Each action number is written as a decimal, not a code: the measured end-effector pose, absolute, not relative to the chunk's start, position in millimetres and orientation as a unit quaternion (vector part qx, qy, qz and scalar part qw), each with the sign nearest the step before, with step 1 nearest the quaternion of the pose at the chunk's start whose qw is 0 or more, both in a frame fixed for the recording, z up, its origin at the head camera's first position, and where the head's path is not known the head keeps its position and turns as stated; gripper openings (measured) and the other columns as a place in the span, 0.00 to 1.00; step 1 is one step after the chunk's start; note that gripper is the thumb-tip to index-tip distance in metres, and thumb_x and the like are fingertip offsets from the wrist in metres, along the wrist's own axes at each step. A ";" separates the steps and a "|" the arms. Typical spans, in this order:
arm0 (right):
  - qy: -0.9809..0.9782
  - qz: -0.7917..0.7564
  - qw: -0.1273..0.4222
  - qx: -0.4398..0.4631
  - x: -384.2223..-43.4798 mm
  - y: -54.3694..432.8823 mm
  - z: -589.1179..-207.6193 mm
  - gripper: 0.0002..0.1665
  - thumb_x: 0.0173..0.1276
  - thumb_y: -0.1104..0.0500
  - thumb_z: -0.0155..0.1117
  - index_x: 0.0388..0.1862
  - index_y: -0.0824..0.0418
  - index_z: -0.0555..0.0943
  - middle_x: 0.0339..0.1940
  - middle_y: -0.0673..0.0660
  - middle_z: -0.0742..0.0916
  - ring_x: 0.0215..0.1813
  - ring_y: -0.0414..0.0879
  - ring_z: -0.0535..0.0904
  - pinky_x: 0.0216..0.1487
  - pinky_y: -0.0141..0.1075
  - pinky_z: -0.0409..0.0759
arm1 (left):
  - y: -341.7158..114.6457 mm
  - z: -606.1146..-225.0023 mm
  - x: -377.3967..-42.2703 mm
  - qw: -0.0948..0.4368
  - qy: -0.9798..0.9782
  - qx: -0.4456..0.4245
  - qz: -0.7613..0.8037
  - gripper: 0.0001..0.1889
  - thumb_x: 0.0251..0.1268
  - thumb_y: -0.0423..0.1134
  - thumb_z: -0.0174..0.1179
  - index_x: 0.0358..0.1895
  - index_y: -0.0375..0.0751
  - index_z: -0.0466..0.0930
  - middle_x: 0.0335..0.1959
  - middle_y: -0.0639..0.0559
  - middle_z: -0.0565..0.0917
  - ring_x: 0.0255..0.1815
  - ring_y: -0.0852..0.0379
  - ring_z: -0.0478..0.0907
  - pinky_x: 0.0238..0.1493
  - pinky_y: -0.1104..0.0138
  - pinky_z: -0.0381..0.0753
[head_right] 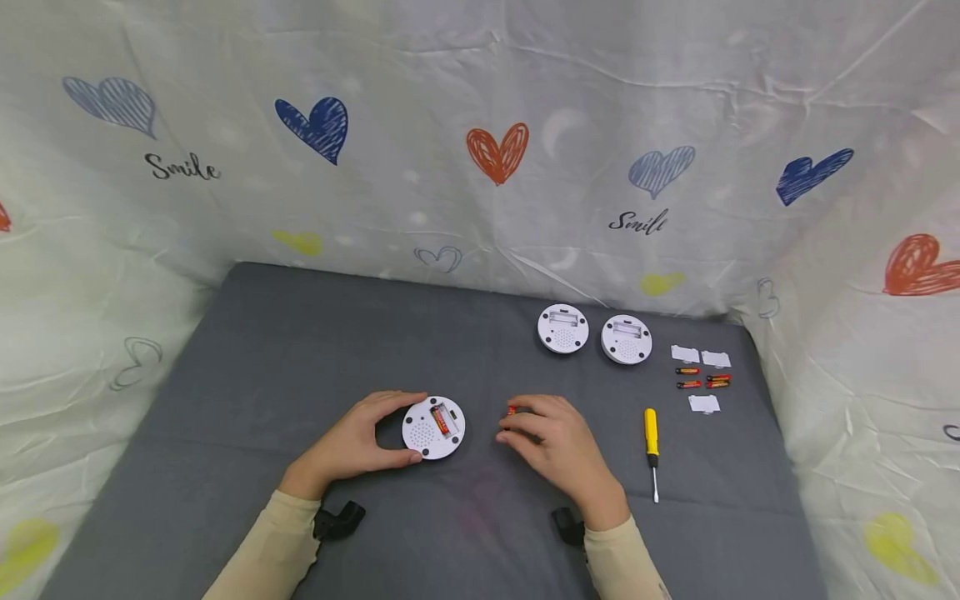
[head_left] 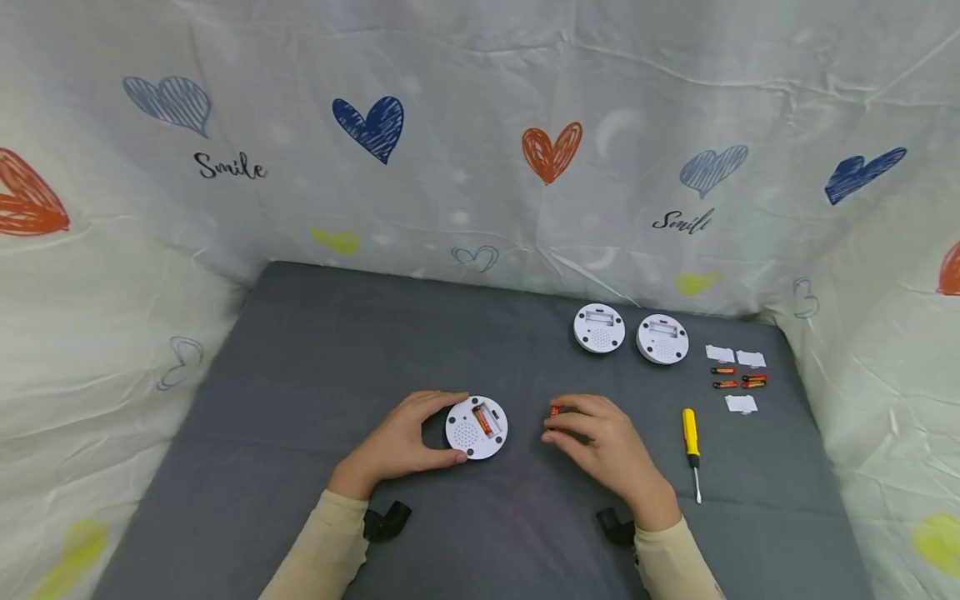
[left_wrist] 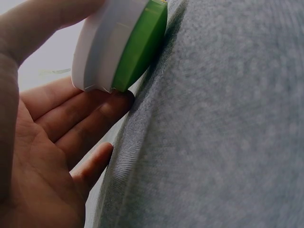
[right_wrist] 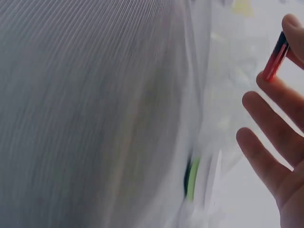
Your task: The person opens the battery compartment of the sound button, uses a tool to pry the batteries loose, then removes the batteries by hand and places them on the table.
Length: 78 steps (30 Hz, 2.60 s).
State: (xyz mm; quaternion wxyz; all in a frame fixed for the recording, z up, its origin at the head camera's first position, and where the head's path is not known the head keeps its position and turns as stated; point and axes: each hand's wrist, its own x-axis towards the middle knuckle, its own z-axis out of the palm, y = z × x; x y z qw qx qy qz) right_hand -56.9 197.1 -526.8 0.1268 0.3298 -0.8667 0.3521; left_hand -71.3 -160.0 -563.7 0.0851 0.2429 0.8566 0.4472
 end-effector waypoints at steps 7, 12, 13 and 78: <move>-0.895 0.343 0.175 0.225 -44.8 247.6 -527.6 0.16 0.56 0.65 0.89 0.43 0.58 0.95 0.50 0.57 0.92 0.50 0.51 0.90 0.56 0.30 0.83 | -159.1 -563.1 -73.1 0.090 0.856 0.242 0.448 0.43 0.57 0.56 0.85 0.77 0.54 0.80 0.72 0.52 0.81 0.76 0.40 0.72 0.72 0.36 0.74; -0.905 0.339 0.208 0.151 -39.7 285.9 -523.0 0.16 0.55 0.69 0.89 0.42 0.60 0.95 0.49 0.58 0.93 0.49 0.52 0.91 0.59 0.18 0.75 | -158.4 -562.5 -72.5 0.096 0.858 0.234 0.448 0.43 0.56 0.55 0.85 0.77 0.55 0.80 0.72 0.53 0.81 0.76 0.41 0.72 0.73 0.37 0.72; -0.906 0.341 0.213 0.130 -38.9 293.9 -522.4 0.15 0.56 0.69 0.88 0.42 0.61 0.95 0.49 0.59 0.93 0.50 0.51 0.90 0.59 0.17 0.74 | -158.5 -562.6 -72.5 0.097 0.858 0.232 0.448 0.43 0.56 0.55 0.85 0.77 0.55 0.80 0.72 0.53 0.81 0.77 0.42 0.72 0.74 0.38 0.72; -0.967 0.144 -0.011 -0.211 -43.4 411.7 -536.2 0.20 0.76 0.46 0.74 0.47 0.63 0.87 0.42 0.70 0.89 0.38 0.66 0.84 0.30 0.57 0.75 | -160.4 -566.9 -72.1 0.097 0.857 0.231 0.450 0.43 0.58 0.60 0.83 0.78 0.58 0.79 0.73 0.55 0.81 0.76 0.43 0.72 0.74 0.37 0.72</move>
